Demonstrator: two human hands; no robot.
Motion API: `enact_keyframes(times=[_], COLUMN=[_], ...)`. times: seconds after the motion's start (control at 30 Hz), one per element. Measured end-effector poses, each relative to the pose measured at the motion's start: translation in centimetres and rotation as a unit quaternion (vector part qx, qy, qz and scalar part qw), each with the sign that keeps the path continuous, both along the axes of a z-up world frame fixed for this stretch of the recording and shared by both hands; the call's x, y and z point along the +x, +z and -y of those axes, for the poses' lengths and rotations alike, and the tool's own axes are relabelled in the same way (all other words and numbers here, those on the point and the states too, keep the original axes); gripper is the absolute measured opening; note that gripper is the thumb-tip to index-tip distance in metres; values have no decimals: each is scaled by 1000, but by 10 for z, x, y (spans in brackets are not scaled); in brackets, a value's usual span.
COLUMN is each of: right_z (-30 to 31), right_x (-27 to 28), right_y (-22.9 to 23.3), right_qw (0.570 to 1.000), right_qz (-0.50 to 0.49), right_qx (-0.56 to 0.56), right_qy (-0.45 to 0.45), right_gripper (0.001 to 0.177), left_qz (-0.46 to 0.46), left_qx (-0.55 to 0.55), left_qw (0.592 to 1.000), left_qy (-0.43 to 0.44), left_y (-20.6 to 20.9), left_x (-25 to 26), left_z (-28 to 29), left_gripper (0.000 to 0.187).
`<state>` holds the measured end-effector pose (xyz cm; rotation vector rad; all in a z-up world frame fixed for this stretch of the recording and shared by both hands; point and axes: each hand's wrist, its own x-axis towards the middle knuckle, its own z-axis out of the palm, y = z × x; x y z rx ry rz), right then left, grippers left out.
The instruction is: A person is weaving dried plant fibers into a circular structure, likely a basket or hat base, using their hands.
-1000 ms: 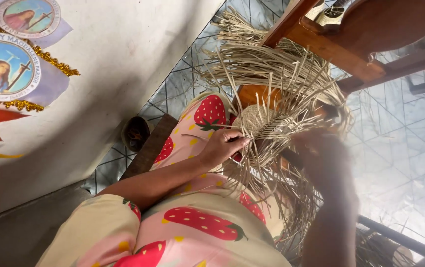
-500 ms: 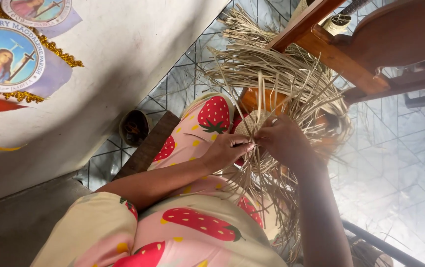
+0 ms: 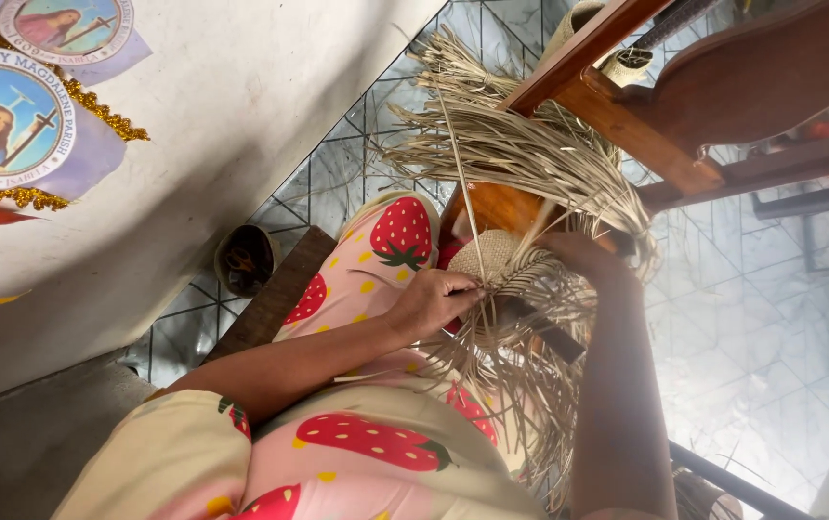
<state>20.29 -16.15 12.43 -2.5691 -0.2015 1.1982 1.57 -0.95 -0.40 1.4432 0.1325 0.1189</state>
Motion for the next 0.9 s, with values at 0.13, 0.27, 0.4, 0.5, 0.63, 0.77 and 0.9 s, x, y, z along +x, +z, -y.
enact_keyframes(times=[0.13, 0.27, 0.4, 0.5, 0.63, 0.77, 0.9], right_z=[25, 28, 65, 56, 87, 84, 93], right_x=[-9, -61, -102, -114, -96, -101, -92], right_y=[50, 111, 41, -5, -55, -54, -75], right_qw=[982, 922, 960, 921, 931, 965, 984], right_qz=[187, 386, 243, 265, 235, 203, 173], right_qx=[-2, -1, -129, -218, -205, -145, -27], right_qy=[22, 13, 48, 186, 189, 82, -33], right_gripper=[45, 33, 24, 43, 46, 59, 56], left_qz=[47, -3, 35, -5, -19, -18, -34], left_qx=[34, 80, 101, 114, 134, 132, 148], left_qw=[998, 997, 994, 993, 991, 991, 988], left_qy=[-1, -17, 12, 25, -19, -19, -32], left_y=[-11, 4, 6, -37, -1, -8, -8], left_x=[3, 2, 2, 8, 5, 15, 18], left_z=[0, -4, -4, 11, 13, 20, 17], left_gripper=[14, 24, 21, 25, 27, 26, 31])
